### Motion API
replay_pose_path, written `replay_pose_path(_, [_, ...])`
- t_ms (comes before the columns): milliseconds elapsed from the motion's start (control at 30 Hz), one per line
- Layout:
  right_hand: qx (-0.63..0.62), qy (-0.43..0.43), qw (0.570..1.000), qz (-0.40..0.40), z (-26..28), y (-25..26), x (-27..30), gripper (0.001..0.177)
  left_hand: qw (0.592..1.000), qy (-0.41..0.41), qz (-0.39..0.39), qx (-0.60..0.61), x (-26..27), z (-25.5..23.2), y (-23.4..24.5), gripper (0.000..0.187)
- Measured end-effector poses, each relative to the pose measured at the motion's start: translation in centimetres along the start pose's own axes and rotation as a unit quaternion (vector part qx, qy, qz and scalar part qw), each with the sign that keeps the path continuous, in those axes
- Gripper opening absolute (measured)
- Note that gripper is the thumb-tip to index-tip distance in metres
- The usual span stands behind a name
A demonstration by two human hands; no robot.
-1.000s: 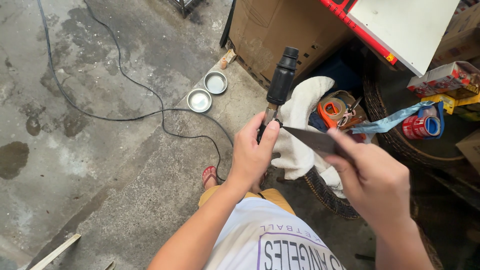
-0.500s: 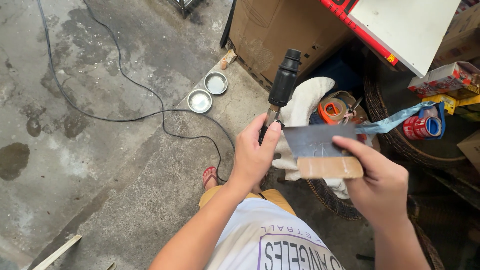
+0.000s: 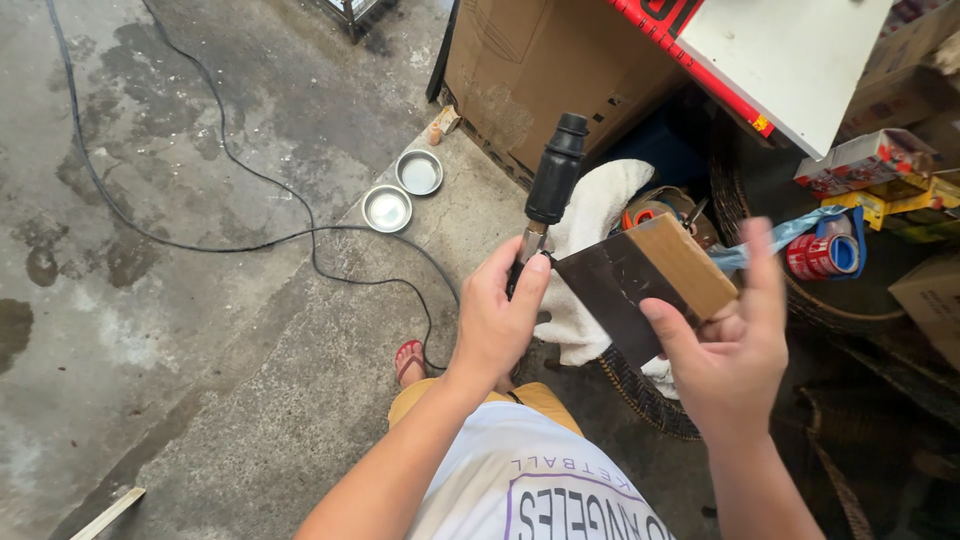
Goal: The recorder is repairing a nozzle for a power washer using a utility knife and sandpaper.
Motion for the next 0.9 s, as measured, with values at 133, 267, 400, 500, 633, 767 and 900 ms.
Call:
replay_pose_path(133, [0.037, 0.006, 0.999, 0.006, -5.5, 1.9, 2.1, 0.067, 1.000, 0.024, 0.001, -0.005, -0.1, 0.5, 0.0, 0.034])
replay_pose_path(267, [0.002, -0.005, 0.992, 0.129, -5.0, 0.8, 1.7, 0.078, 1.000, -0.006, -0.009, -0.003, -0.3, 0.3, 0.5, 0.034])
replay_pose_path(400, [0.122, -0.095, 0.983, 0.098, -8.2, 2.2, 2.7, 0.038, 1.000, 0.000, -0.016, 0.010, -0.4, 0.4, 0.8, 0.034])
replay_pose_path(500, [0.120, -0.059, 0.988, 0.075, -5.4, 1.9, 2.0, 0.029, 1.000, 0.012, -0.007, 0.014, -0.4, 0.5, 0.5, 0.032])
replay_pose_path(633, [0.343, -0.003, 0.937, 0.071, -2.9, 1.8, 1.3, 0.038, 1.000, -0.009, -0.012, 0.008, -0.5, 0.3, 0.6, 0.034])
replay_pose_path(767, [0.290, 0.127, 0.946, 0.076, -0.8, 0.7, 1.4, 0.028, 1.000, 0.000, -0.011, 0.008, -0.5, 0.3, 0.6, 0.034])
replay_pose_path(900, [0.301, -0.024, 0.953, 0.035, -3.3, 1.4, 2.0, 0.054, 1.000, -0.023, 0.000, 0.001, -0.4, 0.0, 0.3, 0.035])
Point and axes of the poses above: each hand's wrist, its own x-axis away from the middle knuckle, its own y-axis out of the back of the hand, z = x × y, the point moved 8 cm from there along -x, towards the middle knuckle, and after that the axes turned 10 degrees about x, right-handed, at the moved point
